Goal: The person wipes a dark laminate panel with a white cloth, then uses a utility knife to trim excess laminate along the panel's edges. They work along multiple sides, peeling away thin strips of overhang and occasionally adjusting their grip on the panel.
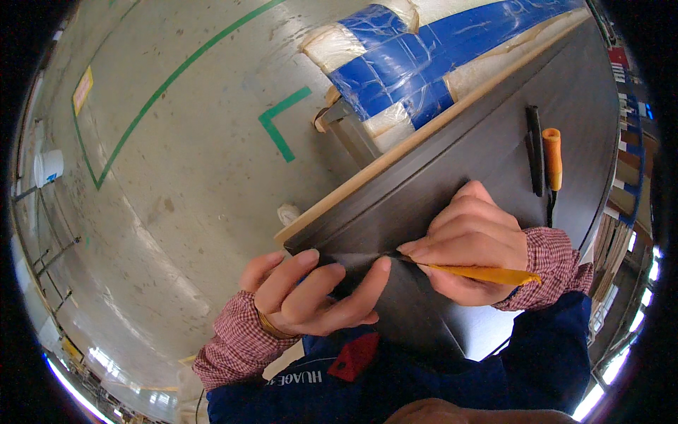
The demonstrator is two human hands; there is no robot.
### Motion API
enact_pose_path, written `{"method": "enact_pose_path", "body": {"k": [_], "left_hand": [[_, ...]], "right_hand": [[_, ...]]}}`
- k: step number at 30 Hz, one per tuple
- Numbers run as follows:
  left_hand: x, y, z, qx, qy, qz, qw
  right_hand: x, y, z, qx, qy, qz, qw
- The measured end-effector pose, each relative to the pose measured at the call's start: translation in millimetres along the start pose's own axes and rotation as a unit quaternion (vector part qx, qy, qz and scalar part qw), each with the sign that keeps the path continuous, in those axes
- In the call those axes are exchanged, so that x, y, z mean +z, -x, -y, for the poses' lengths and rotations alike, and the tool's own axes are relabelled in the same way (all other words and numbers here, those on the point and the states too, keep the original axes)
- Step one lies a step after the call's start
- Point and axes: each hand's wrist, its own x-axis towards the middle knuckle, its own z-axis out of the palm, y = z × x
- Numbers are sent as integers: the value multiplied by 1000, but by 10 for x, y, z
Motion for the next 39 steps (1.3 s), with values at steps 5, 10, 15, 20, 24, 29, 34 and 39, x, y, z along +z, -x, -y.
{"method": "enact_pose_path", "body": {"k": [5, 10, 15, 20, 24, 29, 34, 39], "left_hand": [[8, -1, -17, -4, 1, -3, 1000], [6, 16, -20, -6, 4, -4, 1000], [7, 23, -12, -4, 6, -2, 1000], [24, 19, -17, -8, 5, -11, 1000], [26, 17, -24, -9, 2, -12, 1000], [20, 24, -20, -8, 6, -10, 1000], [22, 26, -14, -4, 2, -10, 1000], [23, 20, -18, -5, 4, -11, 1000]], "right_hand": [[-12, 6, 7, 3, -9, 4, 1000], [14, 17, 10, -2, -7, -2, 1000], [14, 23, 6, -8, 4, 2, 1000], [-3, 20, 15, 1, 0, 12, 1000], [-13, 16, 4, -2, 3, 12, 1000], [-4, 21, -7, -10, -3, 11, 1000], [0, 25, 2, -8, -1, 9, 1000], [0, 16, -19, -17, -7, 7, 1000]]}}
